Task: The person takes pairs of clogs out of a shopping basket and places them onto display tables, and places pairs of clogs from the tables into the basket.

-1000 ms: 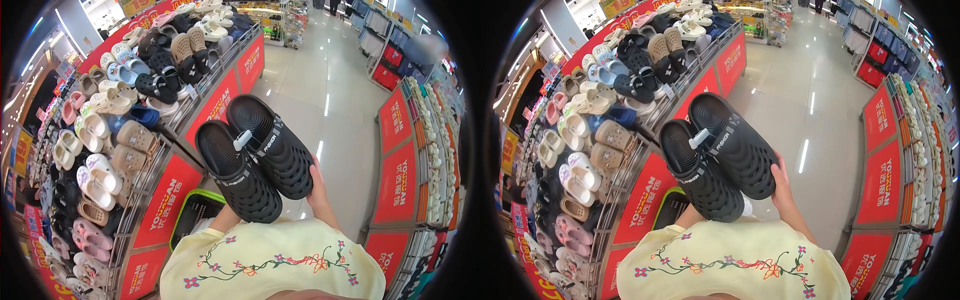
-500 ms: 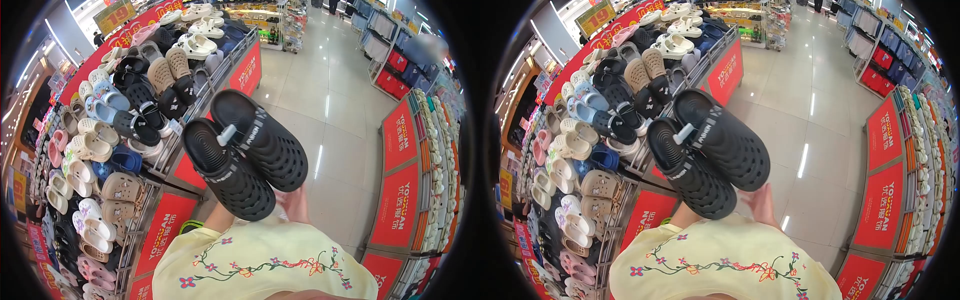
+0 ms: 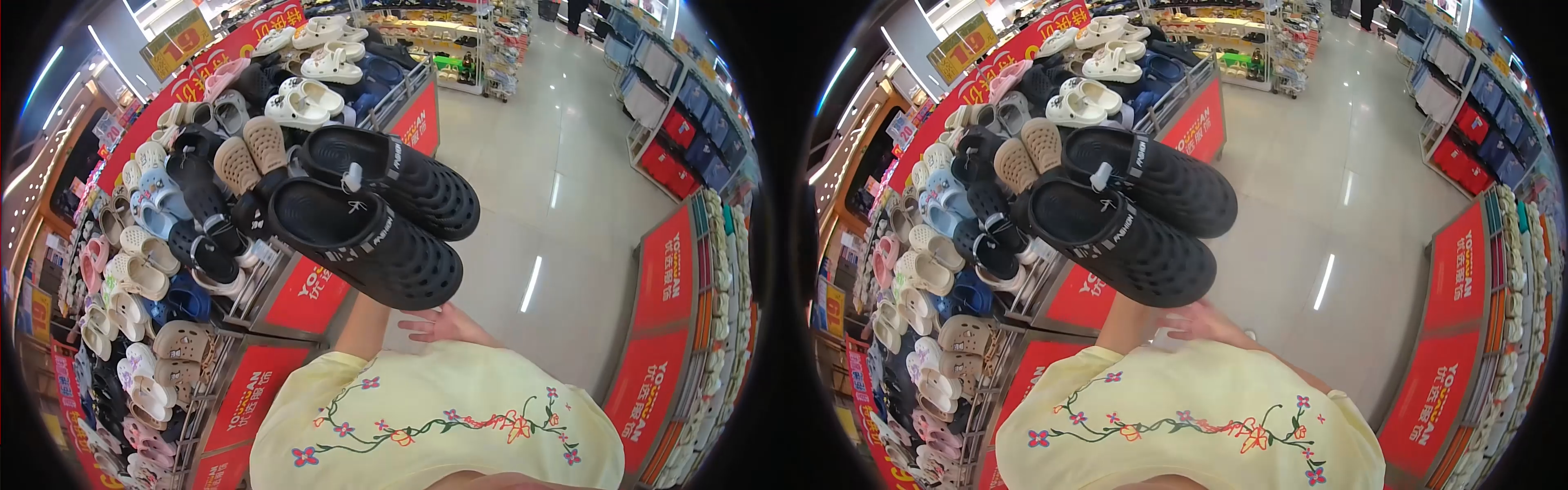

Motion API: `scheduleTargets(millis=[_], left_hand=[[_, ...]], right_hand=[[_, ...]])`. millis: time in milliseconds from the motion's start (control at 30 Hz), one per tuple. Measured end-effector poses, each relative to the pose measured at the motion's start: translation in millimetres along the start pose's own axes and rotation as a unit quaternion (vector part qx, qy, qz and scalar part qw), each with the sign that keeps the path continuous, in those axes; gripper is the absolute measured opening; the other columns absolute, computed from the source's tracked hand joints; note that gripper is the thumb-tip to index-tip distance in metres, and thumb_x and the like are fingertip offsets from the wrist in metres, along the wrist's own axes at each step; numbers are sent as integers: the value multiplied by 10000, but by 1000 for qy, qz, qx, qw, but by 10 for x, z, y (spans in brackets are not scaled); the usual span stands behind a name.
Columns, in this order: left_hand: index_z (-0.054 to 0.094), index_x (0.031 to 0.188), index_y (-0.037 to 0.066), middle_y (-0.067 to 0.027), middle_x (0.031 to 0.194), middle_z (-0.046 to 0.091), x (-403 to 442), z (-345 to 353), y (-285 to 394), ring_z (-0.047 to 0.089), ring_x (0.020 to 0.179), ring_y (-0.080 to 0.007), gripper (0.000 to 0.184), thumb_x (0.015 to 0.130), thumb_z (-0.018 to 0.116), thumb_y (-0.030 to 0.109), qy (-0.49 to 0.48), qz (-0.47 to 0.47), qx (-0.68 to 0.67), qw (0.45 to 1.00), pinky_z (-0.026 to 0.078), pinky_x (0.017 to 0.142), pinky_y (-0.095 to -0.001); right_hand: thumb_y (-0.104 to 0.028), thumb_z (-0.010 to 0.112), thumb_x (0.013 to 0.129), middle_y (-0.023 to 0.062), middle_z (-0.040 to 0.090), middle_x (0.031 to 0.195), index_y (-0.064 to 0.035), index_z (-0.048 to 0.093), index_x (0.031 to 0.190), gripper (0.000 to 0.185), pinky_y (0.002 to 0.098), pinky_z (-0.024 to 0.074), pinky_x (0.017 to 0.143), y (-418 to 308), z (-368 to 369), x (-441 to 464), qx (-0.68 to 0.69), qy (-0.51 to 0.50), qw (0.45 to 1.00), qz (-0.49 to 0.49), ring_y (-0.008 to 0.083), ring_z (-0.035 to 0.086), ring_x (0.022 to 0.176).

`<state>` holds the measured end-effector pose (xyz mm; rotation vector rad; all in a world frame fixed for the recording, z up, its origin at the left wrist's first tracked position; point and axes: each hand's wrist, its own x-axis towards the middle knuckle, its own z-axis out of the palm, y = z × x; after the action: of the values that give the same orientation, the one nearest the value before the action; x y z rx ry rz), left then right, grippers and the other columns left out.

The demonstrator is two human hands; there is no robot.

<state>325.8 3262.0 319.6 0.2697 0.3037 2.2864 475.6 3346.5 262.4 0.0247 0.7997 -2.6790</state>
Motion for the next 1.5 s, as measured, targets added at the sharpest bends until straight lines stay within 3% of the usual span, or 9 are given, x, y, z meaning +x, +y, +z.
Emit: scheduleTargets(millis=[133,333,533,767,867,967,1133,1333,1500], left_hand=[[274,1299,59,-128,1309,335,401,-25,-222,347,1190,-253,667,843,304,545,15,21,-3,1000,259,1002,-376],[271,1301,59,-130,1311,334,627,-142,-236,345,1192,-254,674,841,303,550,57,50,0,997,257,1003,-376],[267,1303,59,-131,1312,332,975,-205,36,343,1193,-254,681,839,302,555,77,70,1,995,256,1005,-376],[240,1318,59,-139,1316,322,1946,-487,396,335,1200,-270,806,777,297,653,43,101,-3,994,249,1013,-377],[253,1305,30,-143,1304,338,2339,-851,693,348,1191,-265,842,734,466,611,-39,106,15,993,254,1011,-374],[250,1294,-3,-136,1281,362,2515,-1175,1241,360,1180,-240,909,647,660,487,-11,-35,214,976,267,1001,-352],[282,1269,-18,-107,1229,412,2789,-1215,1647,424,1110,-191,887,602,740,346,24,-132,316,939,354,922,-304],[334,1239,-12,-111,1168,474,2839,-1722,1679,488,1046,-198,766,651,679,338,164,-34,188,968,383,902,-313],[355,1224,-18,-131,1166,485,3097,-1944,2034,491,1058,-233,714,675,654,326,167,89,128,974,385,914,-345]], right_hand=[[-459,415,848,58,377,1299,-145,269,1306,573,395,268,960,-455,-333,-5,53,-32,998,4,269,355,1189],[-429,406,865,21,496,1184,-158,367,1235,460,363,300,912,-919,-658,150,68,115,991,-19,154,416,1127],[-442,412,860,20,524,1121,-129,407,1177,445,382,364,885,-1678,-946,625,58,253,961,-96,170,489,1025],[-248,550,826,162,515,1063,25,404,1129,433,318,476,774,-2812,-1238,1608,-99,288,905,-296,213,554,914],[-184,563,819,111,543,971,5,433,1078,346,285,470,751,-3328,-1167,2081,-103,282,904,-304,173,552,859],[-210,544,831,113,547,998,12,444,1074,343,287,471,750,-3784,-1315,2498,-101,197,929,-297,187,563,862],[-323,407,890,116,553,1040,10,459,1118,407,326,459,797,-3962,-1627,3019,-98,193,950,-226,203,558,907],[-286,474,864,129,486,1156,4,358,1229,482,309,386,892,-3777,-1797,3473,8,241,967,-86,208,488,1047],[-261,674,700,140,275,1311,-58,22,1339,935,301,258,966,-3557,-1978,3810,-270,58,955,-106,211,324,1190]])
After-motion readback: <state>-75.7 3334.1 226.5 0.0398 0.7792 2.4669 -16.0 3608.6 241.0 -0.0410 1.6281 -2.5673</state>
